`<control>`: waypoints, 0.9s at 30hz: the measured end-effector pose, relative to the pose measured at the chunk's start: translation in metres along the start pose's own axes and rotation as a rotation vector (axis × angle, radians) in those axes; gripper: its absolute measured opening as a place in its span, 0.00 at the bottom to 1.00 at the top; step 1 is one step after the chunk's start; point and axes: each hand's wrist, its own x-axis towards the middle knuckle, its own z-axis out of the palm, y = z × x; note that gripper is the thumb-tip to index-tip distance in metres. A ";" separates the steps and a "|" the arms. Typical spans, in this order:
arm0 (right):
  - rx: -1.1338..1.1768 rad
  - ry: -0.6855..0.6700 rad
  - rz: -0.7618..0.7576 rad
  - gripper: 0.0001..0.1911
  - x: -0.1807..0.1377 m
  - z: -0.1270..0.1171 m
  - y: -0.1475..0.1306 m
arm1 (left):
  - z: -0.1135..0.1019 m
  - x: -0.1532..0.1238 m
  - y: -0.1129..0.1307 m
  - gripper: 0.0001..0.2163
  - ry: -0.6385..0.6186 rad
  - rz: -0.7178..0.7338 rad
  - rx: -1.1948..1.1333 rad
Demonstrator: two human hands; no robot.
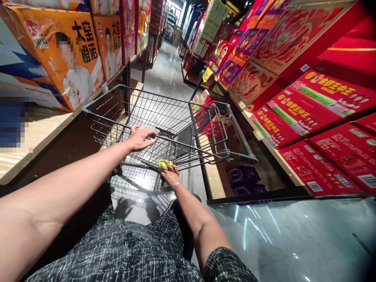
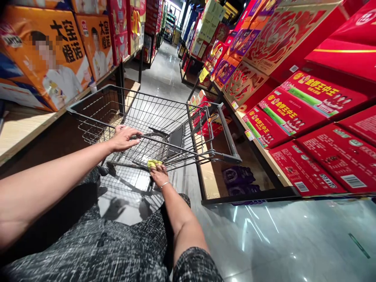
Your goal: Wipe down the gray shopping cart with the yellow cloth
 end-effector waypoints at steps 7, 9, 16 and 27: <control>-0.061 0.023 0.005 0.11 -0.009 -0.034 0.021 | 0.002 -0.001 -0.003 0.16 0.022 0.005 0.004; -0.104 0.087 0.054 0.12 -0.026 -0.067 0.049 | 0.004 -0.001 -0.005 0.16 0.040 0.014 0.002; -0.375 0.722 0.367 0.10 -0.062 -0.175 0.117 | 0.009 -0.001 -0.004 0.16 0.100 0.033 -0.002; 0.079 0.370 0.741 0.20 -0.031 -0.040 0.028 | 0.005 0.002 -0.001 0.17 0.044 0.027 -0.012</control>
